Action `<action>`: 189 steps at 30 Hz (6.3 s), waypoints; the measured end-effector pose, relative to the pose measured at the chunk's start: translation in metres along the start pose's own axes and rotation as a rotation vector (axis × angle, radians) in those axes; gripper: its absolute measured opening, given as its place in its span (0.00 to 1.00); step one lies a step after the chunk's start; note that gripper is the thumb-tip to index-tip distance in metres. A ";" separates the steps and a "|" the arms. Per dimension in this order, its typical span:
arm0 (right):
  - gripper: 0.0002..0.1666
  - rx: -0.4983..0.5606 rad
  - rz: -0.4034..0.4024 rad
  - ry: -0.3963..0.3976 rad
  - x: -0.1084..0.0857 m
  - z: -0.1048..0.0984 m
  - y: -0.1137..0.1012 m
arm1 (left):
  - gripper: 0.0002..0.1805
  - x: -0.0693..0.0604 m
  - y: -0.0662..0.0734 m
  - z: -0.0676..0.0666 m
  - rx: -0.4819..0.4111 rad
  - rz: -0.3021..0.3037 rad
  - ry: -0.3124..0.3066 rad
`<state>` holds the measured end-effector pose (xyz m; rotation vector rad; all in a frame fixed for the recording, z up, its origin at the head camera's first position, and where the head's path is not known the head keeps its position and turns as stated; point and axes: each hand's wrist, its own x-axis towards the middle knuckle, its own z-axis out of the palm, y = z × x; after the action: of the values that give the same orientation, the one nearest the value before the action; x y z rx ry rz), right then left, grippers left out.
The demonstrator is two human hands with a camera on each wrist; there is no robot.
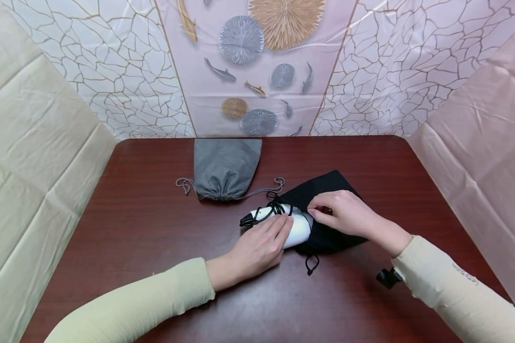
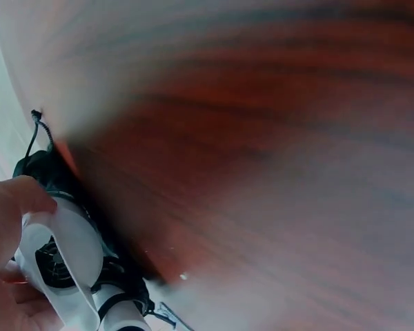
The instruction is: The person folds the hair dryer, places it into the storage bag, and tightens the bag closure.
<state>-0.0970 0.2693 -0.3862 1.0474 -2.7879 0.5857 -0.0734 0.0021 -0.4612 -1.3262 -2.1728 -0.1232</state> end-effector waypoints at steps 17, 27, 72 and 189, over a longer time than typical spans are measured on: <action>0.08 0.058 -0.080 0.152 -0.002 0.003 0.005 | 0.31 0.020 0.009 0.002 -0.025 0.065 0.061; 0.08 0.082 -0.046 0.143 -0.006 0.006 0.007 | 0.37 0.022 0.003 0.010 -0.064 0.058 -0.056; 0.09 0.129 -0.006 0.119 -0.010 0.010 0.009 | 0.51 -0.011 -0.057 -0.002 -0.552 -0.261 -0.292; 0.10 0.157 -0.074 0.197 -0.004 0.004 0.008 | 0.29 0.056 -0.100 0.029 -0.795 -0.178 -0.467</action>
<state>-0.0987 0.2754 -0.3937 1.0520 -2.5562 0.8603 -0.1883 0.0067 -0.4348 -1.6871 -2.7814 -0.9071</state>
